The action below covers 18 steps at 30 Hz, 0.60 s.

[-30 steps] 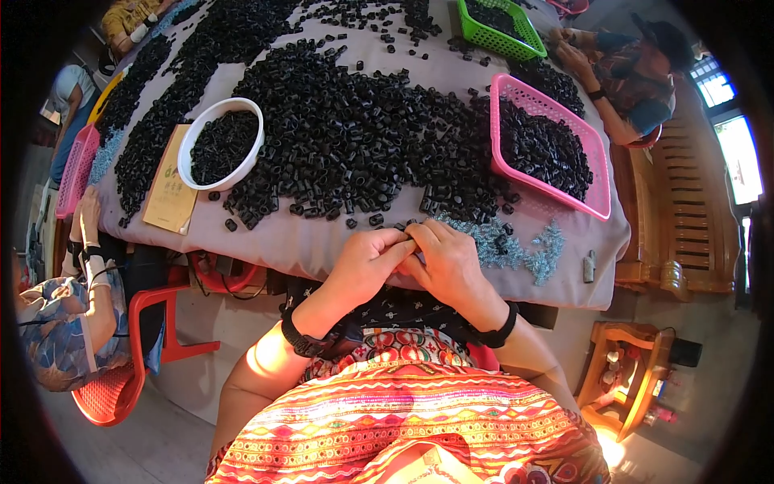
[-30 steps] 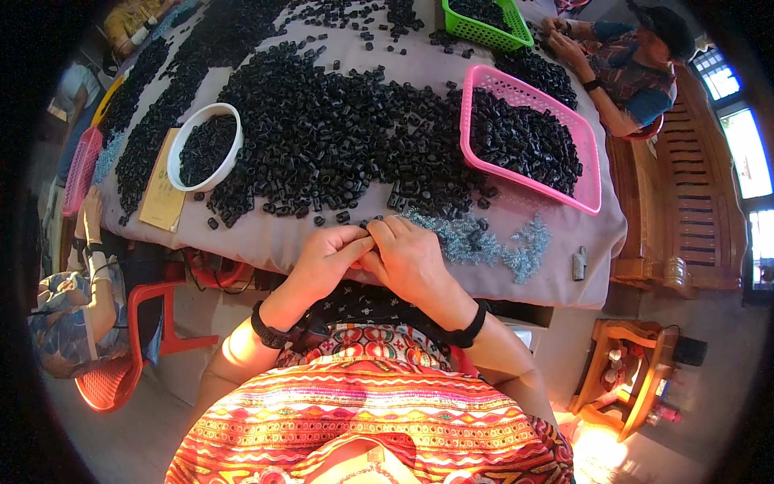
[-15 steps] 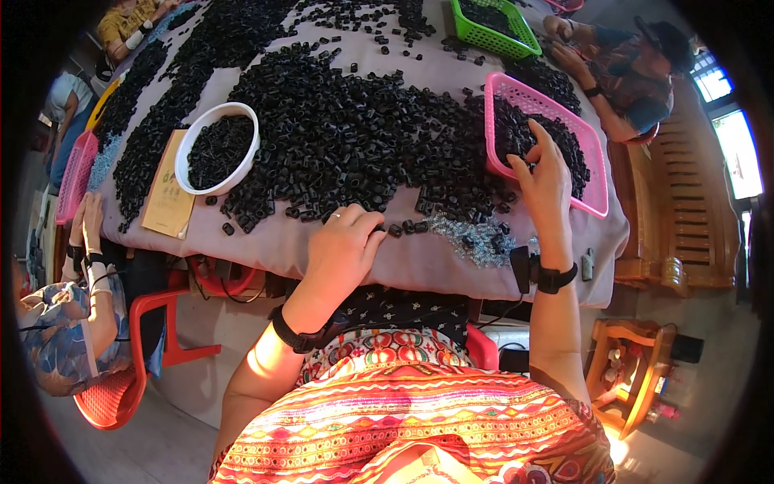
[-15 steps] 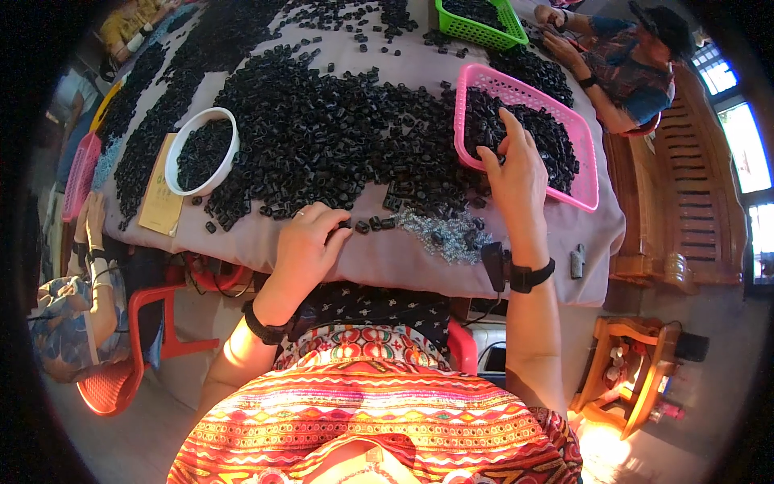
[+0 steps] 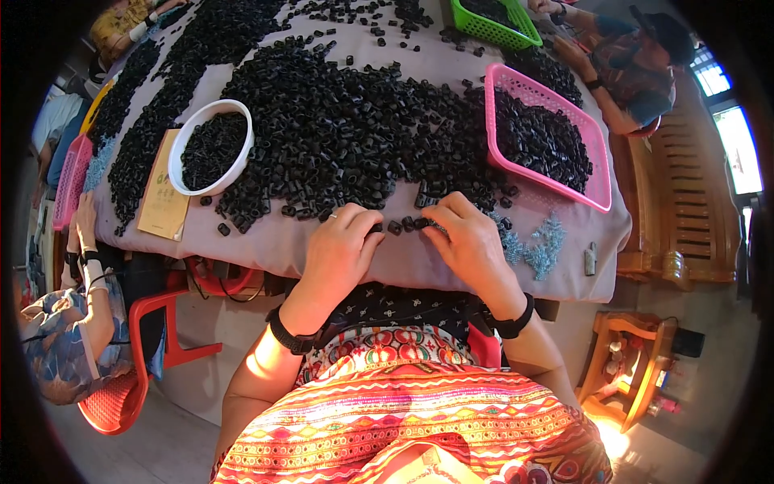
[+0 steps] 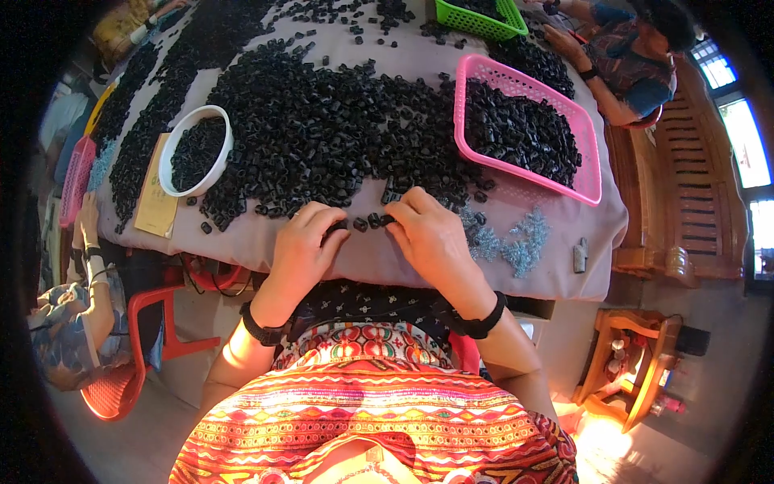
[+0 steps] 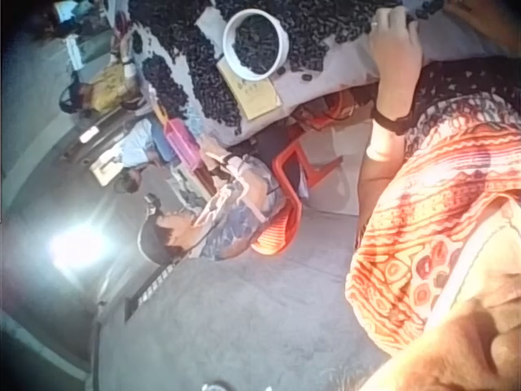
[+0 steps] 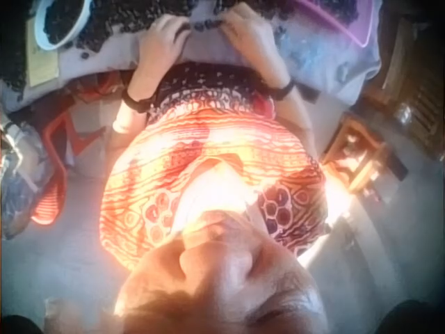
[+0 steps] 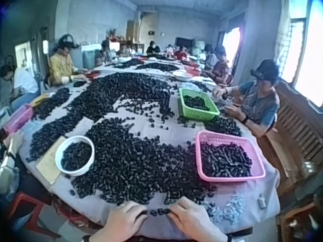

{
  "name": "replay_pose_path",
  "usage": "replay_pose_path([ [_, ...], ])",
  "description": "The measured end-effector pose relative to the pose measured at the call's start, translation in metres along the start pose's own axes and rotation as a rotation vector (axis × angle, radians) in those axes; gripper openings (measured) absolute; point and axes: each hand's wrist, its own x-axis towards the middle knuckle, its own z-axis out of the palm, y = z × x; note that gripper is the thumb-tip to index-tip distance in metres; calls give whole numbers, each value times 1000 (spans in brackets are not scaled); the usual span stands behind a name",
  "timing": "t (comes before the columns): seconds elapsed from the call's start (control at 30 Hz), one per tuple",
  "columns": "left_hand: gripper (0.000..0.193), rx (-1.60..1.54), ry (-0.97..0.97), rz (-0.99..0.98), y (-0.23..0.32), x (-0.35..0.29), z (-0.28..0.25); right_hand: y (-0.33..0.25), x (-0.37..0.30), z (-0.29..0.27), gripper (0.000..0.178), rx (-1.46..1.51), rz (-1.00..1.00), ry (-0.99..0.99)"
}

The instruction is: Assembling small black shoe components with grey inserts at a workshop table with multiple workers.

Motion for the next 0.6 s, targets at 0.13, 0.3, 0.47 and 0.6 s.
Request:
replay_pose_path([
  [0.13, 28, 12, 13, 11, 3, 2, 0, 1, 3, 11, 18, -107, -47, -14],
  [0.3, 32, -73, 45, 51, 17, 4, -1, -5, 5, 7, 24, -88, -100, -4],
  [0.47, 31, -149, -1, 70, 20, 7, 12, -5, 5, 6, 24, -73, -145, -21],
  [0.6, 32, -136, -73, 47, 21, 9, 15, 2, 2, 9, 21, -63, -154, -23],
])
